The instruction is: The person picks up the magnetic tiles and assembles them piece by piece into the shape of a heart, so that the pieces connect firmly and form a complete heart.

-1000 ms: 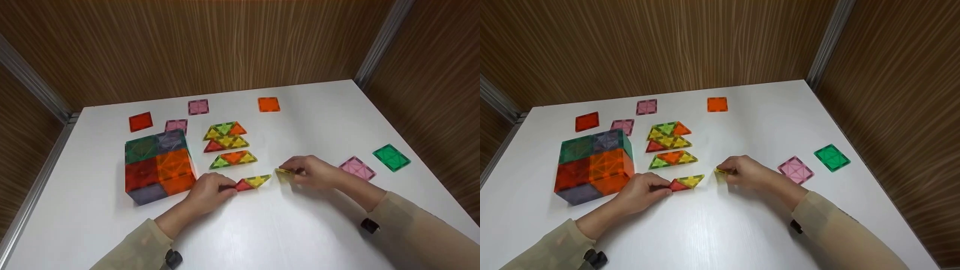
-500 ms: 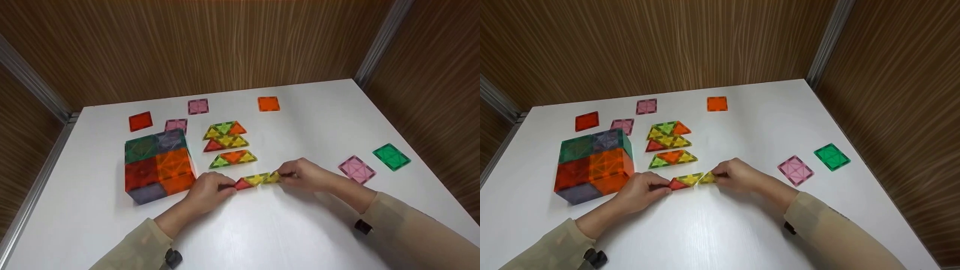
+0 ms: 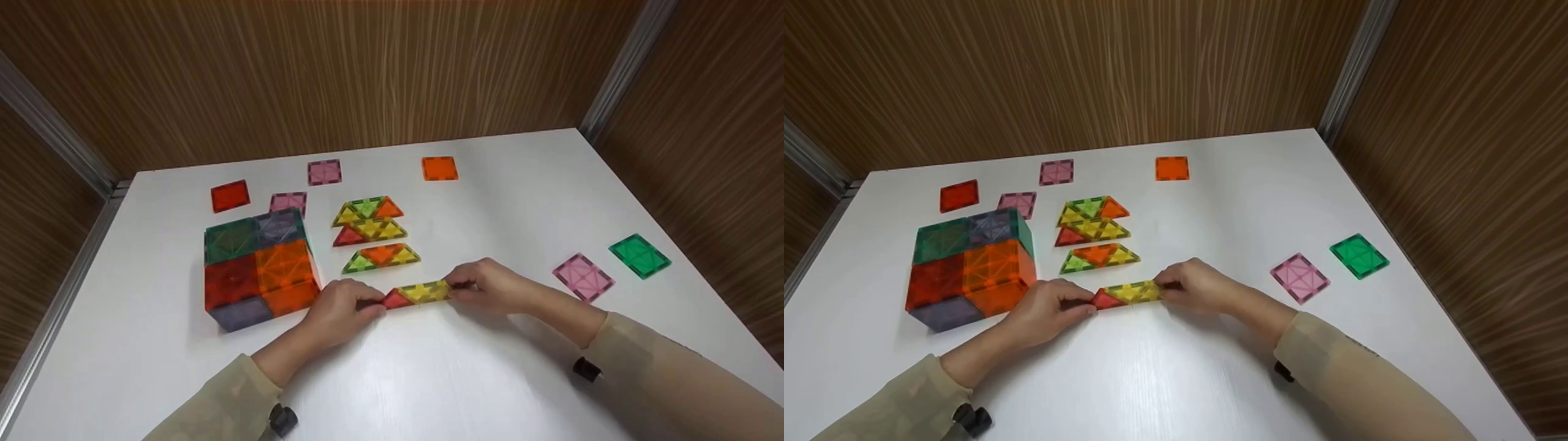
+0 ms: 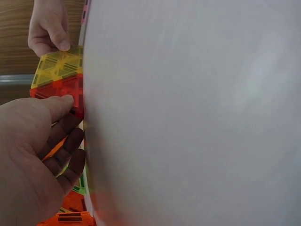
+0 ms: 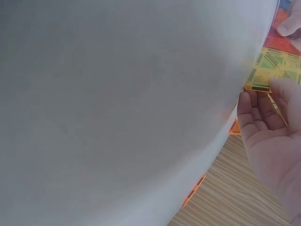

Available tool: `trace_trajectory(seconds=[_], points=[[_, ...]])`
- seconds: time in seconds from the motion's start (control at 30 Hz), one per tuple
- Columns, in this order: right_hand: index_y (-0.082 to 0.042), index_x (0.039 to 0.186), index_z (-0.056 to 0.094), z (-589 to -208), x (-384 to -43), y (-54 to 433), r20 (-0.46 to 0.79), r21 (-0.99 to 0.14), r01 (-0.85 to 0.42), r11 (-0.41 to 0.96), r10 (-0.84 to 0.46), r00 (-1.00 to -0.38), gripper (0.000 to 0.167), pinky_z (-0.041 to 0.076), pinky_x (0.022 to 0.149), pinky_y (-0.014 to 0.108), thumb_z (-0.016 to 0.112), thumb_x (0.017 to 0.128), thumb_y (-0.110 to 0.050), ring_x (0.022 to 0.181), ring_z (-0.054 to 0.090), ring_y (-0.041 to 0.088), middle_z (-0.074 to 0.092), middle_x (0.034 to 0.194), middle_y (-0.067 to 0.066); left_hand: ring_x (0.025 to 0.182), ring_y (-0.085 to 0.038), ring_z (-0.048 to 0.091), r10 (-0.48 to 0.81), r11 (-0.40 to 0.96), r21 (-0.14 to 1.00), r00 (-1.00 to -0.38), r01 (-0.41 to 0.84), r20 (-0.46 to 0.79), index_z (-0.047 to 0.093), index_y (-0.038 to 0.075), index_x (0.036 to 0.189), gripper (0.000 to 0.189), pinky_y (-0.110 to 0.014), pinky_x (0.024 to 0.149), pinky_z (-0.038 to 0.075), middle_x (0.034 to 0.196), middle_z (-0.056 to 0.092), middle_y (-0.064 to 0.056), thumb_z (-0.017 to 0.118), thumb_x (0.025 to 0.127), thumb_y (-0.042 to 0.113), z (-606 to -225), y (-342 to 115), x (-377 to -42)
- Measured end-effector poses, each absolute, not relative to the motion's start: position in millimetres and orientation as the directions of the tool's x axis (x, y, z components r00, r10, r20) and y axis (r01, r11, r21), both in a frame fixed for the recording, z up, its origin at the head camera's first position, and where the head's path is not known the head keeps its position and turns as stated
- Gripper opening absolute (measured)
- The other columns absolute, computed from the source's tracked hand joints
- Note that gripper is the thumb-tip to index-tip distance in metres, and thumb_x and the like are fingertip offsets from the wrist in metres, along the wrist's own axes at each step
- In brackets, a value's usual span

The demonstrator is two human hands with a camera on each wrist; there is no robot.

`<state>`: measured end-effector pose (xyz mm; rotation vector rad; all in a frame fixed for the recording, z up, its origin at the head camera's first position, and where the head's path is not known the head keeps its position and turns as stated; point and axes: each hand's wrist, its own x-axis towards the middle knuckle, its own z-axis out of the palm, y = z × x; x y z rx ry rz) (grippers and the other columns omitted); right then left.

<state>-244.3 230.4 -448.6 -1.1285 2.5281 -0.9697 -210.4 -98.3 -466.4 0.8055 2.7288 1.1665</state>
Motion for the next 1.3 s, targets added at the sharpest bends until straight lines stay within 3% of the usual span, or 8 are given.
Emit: trace_trajectory(seconds=[0.33,0.7,0.93,1.3], points=[[-0.007,0.119,0.079,-449,-247,229,0.046,-0.664,-0.555,0.5,-0.714,-0.698,0.02,0.06,0.089,0.031,0.072,0.1,-0.002,0.096,0.067,0.017,0.077,0.111,0.002,0.099,-0.019,0.071,0.474,0.582,0.697,-0.871,0.42,0.129,0.085,0.014,0.111,0.015,-0.043,0.096,0.057,0.104,0.079,0.002,0.079,0.098,0.018,-466,-99,-210],[-0.004,0.118,0.079,-446,-248,215,0.045,-0.594,-0.593,0.544,-0.713,-0.7,0.023,0.061,0.091,0.04,0.076,0.096,-0.001,0.096,0.068,0.019,0.078,0.112,0.006,0.099,-0.023,0.071,0.425,0.652,0.644,-0.896,0.401,0.128,0.084,0.012,0.114,0.018,-0.044,0.096,0.058,0.104,0.079,-0.002,0.08,0.097,0.018,-463,-105,-206],[-0.001,0.114,0.079,-447,-254,207,0.094,-0.572,-0.632,0.523,-0.723,-0.684,0.02,0.061,0.085,0.041,0.074,0.095,0.004,0.092,0.068,0.021,0.078,0.107,0.009,0.096,-0.025,0.072,0.391,0.694,0.605,-0.91,0.39,0.138,0.084,0.01,0.112,0.017,-0.043,0.095,0.06,0.103,0.079,-0.004,0.08,0.097,0.016,-460,-106,-203],[-0.003,0.113,0.079,-449,-257,210,0.1,-0.562,-0.625,0.542,-0.706,-0.702,0.017,0.061,0.087,0.042,0.075,0.096,0.0,0.097,0.07,0.022,0.078,0.109,0.008,0.096,-0.025,0.073,0.375,0.694,0.601,-0.912,0.397,0.169,0.084,0.009,0.109,0.014,-0.044,0.093,0.06,0.103,0.079,-0.004,0.079,0.097,0.013,-462,-100,-209]])
